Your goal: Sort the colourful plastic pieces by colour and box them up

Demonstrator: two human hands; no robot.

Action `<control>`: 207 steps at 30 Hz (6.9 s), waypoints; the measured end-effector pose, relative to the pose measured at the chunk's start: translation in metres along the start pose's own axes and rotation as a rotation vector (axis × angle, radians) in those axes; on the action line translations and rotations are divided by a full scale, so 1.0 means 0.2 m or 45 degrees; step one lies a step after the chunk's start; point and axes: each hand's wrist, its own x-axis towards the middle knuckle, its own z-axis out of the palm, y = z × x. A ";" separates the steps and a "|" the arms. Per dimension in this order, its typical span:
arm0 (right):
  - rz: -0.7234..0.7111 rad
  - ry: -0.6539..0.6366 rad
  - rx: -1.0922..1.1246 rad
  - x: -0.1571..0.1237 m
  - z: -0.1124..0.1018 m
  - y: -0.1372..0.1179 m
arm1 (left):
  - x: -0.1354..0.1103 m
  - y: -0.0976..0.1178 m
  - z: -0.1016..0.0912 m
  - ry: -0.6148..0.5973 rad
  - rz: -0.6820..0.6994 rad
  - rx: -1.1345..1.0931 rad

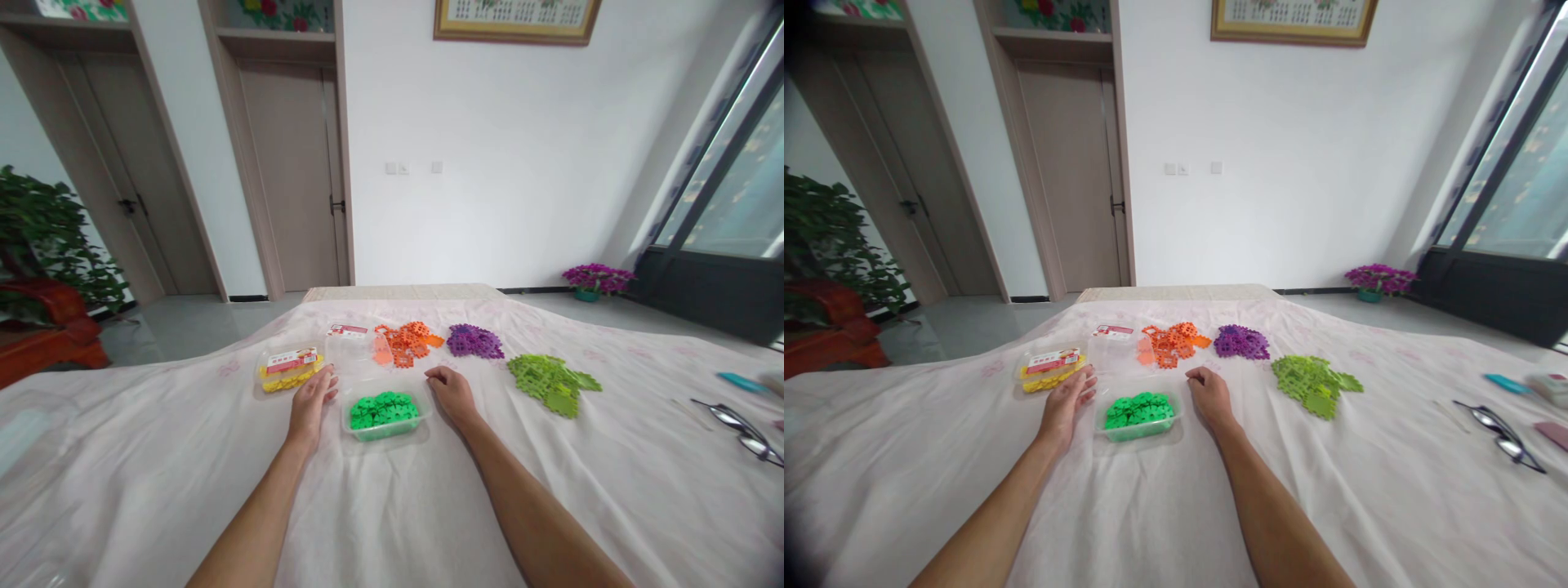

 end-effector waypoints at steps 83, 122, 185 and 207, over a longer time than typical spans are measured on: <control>0.312 -0.517 0.793 0.00 0.05 -0.31 | -0.20 0.29 -0.10 -0.913 -0.845 0.670; 0.452 -0.436 1.136 -0.06 0.04 -0.31 | -0.20 0.26 -0.09 -0.691 -0.678 0.551; 0.077 -0.330 0.576 -0.04 -0.17 -0.44 | -0.23 0.25 0.03 -0.053 0.121 0.892; -0.341 -0.193 1.005 -0.09 -0.27 -0.64 | -0.23 0.31 0.06 0.145 0.927 0.600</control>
